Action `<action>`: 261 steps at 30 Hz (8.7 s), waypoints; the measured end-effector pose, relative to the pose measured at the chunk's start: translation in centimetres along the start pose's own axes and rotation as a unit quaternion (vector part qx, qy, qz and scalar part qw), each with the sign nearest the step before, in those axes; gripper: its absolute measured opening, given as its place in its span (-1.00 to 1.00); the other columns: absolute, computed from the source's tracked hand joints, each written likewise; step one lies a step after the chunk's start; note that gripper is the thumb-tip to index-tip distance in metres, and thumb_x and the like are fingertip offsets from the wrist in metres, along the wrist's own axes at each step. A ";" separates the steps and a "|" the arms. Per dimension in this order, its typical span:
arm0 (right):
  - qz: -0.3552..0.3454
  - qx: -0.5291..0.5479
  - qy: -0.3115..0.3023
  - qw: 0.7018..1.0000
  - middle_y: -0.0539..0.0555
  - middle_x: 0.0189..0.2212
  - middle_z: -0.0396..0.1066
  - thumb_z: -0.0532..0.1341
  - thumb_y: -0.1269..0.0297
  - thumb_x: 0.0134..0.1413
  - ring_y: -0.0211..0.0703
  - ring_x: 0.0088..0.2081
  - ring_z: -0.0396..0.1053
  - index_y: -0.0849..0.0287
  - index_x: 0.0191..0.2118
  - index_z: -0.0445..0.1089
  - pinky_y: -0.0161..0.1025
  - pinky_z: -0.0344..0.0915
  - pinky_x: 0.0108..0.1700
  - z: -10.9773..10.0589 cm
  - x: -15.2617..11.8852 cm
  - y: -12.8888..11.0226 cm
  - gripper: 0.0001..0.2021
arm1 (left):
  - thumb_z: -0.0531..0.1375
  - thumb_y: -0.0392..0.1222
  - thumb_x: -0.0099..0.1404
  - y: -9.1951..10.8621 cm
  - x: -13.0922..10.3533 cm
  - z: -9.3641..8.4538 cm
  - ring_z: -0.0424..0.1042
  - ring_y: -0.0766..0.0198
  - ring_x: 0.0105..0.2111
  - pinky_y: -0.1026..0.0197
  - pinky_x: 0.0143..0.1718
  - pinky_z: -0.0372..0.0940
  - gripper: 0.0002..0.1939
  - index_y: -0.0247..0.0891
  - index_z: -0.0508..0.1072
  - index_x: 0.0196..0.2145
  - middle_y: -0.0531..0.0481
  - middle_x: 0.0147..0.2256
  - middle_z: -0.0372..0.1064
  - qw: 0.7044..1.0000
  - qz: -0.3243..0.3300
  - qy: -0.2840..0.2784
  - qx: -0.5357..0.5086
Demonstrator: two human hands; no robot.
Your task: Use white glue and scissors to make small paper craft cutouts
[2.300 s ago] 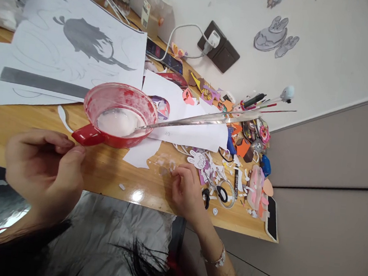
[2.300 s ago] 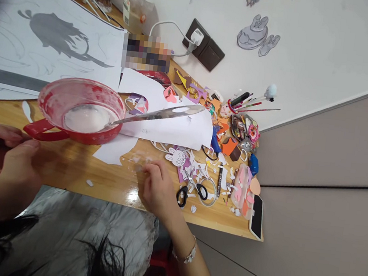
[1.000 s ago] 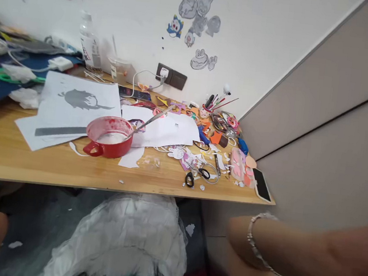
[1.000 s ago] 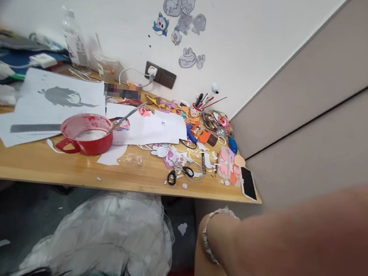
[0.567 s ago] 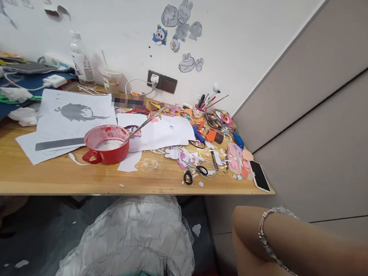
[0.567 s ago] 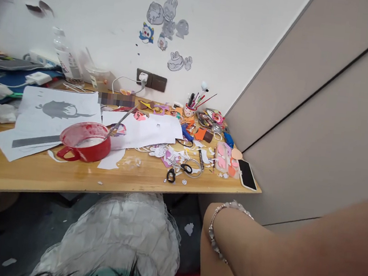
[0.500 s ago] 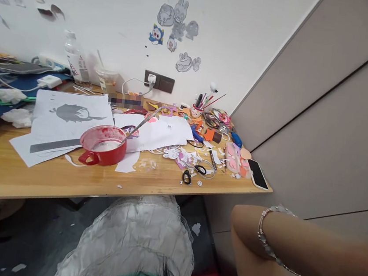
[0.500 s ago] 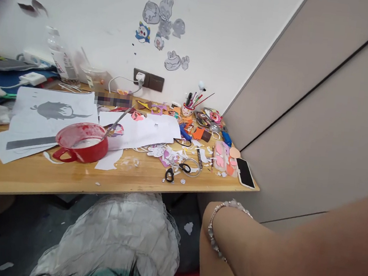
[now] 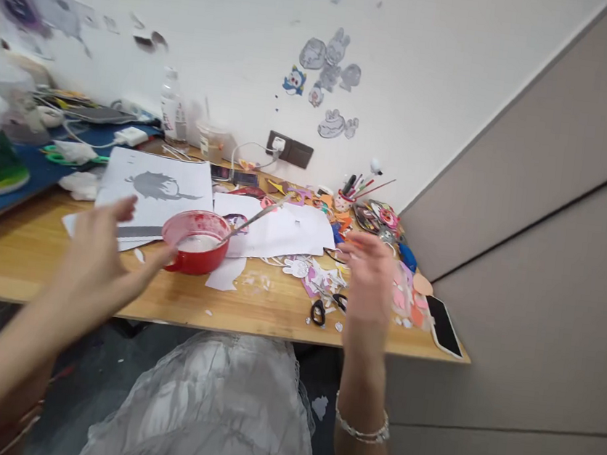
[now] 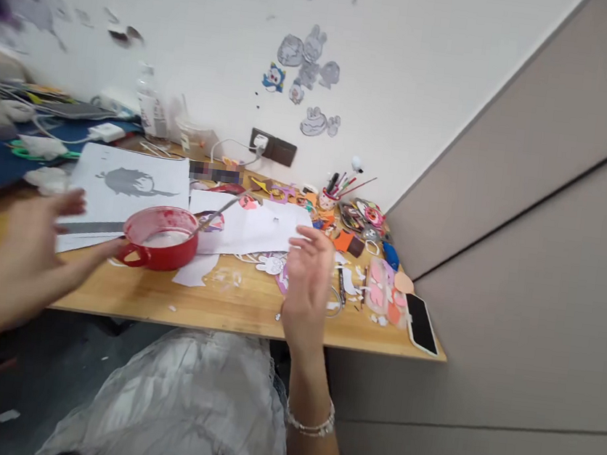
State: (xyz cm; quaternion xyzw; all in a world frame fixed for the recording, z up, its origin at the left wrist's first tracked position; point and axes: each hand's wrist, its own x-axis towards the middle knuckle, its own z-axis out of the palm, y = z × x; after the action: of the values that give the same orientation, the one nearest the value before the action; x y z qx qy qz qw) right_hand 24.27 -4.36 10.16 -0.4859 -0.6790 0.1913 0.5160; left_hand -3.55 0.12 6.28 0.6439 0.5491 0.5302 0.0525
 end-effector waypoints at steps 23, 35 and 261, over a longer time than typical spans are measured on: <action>-0.018 -0.004 0.060 0.998 0.00 -0.49 0.40 -0.05 0.34 0.22 -0.29 -0.48 0.41 0.15 -0.29 0.21 -0.29 0.34 -0.33 10.3 3.2 3.3 -0.87 | 0.31 -0.30 0.02 -3.2 -4.3 4.3 0.32 0.21 -0.12 0.14 -0.09 0.36 -0.80 -0.29 0.32 -0.58 -0.07 -0.15 0.18 0.995 0.071 0.061 -0.028; -0.177 -0.033 0.069 0.981 0.02 -0.43 0.44 -0.03 0.43 0.19 -0.25 -0.32 0.45 0.13 -0.20 0.20 -0.27 0.37 -0.24 8.7 2.7 3.6 -0.87 | 0.32 -0.32 0.01 -3.3 -4.4 4.6 0.32 0.26 -0.12 0.20 -0.08 0.37 -0.77 -0.32 0.30 -0.57 -0.07 -0.16 0.21 0.994 0.053 0.092 -0.030; 0.054 0.054 -0.022 0.997 0.02 -0.37 0.41 0.05 0.20 0.17 -0.23 -0.34 0.43 0.14 -0.10 0.16 -0.26 0.36 -0.26 9.5 4.1 3.1 -0.78 | 0.16 0.04 0.16 -4.6 -4.2 5.1 0.33 0.17 -0.16 0.12 -0.15 0.32 -0.74 -0.22 0.38 -0.39 -0.08 -0.17 0.24 0.998 -0.028 -0.057 -0.013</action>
State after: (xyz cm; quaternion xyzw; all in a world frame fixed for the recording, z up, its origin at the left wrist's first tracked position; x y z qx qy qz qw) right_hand 17.32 2.80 6.20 -0.4886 -0.6515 0.2661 0.5157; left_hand -2.10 1.34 -1.57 0.6565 0.5563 0.4982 0.1064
